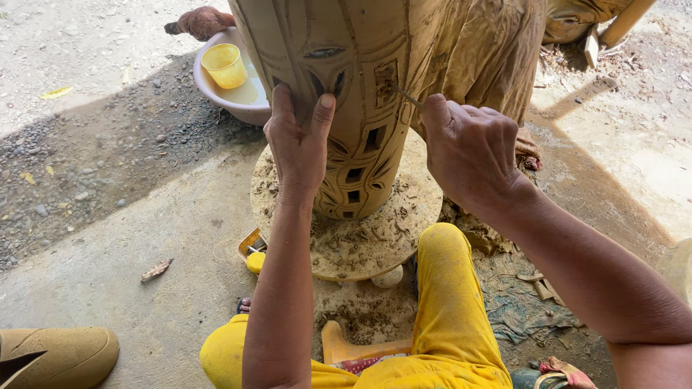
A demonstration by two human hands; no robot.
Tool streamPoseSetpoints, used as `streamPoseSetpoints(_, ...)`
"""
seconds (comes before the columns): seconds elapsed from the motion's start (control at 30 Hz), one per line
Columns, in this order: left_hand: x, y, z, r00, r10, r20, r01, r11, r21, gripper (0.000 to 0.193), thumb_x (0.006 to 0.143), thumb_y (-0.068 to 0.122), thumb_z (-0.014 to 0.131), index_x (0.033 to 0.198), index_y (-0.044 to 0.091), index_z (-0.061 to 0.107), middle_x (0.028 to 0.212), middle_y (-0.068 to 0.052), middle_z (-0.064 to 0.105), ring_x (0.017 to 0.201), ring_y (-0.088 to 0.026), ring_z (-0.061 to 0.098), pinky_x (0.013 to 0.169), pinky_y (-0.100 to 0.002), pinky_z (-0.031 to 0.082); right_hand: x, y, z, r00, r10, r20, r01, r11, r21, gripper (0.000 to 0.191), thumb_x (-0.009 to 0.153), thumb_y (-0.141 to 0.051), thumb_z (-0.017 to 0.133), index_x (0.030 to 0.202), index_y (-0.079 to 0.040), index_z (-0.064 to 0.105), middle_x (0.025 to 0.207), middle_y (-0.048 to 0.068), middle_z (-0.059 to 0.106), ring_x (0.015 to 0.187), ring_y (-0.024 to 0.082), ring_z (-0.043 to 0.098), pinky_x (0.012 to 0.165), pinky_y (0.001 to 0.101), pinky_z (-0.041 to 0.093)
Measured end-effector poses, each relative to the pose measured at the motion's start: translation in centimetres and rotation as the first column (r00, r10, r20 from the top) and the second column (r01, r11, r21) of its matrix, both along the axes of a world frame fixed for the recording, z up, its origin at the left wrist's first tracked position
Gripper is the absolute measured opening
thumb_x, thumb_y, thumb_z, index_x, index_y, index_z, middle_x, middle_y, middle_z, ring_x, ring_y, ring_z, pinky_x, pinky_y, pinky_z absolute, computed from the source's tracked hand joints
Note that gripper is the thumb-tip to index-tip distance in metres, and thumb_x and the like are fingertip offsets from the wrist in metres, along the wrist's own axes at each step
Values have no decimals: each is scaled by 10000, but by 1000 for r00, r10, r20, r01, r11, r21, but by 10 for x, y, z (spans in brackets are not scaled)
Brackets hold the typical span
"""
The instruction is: The person carves intricate patterns into a large wooden object using a small carving knife. They hold the wood steady with one hand while carefully cutting designs with the other. Chickens are visible in the background, but the person does not interact with them.
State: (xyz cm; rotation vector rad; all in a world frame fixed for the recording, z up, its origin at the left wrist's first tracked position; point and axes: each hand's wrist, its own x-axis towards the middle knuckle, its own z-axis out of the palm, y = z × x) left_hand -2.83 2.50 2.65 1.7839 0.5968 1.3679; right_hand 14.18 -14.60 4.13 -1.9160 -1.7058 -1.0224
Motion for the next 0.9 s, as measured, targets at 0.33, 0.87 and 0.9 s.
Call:
streamPoseSetpoints(0.33,12,0,-3,987,-2,163,-22,989,145,426,1096,437,564,1012,20,535,743,-11,612,696,-72,528,638,-266,466,-2,28,12,997,-63,35,64,998,-25,241,1079,-201,625,859,-109,589,481,-45,436,342,104,379,331,317,329)
streamPoseSetpoints(0.87,11,-1,-7,997,69,39,-72,995,76,464,1078,501,559,941,67,468,692,-26,529,701,-120,510,684,-324,441,-36,-8,-14,39,300,-953,-323,907,272,206,1100,-133,546,908,-67,584,575,-22,526,407,79,438,344,290,374)
streamPoseSetpoints(0.9,10,-1,-6,995,97,-1,-96,991,98,473,1090,521,539,977,66,481,709,-31,545,733,-136,552,742,-342,463,-36,-11,-18,307,231,-923,-305,943,134,199,1098,-130,550,912,-66,583,563,-18,518,400,83,437,343,293,372)
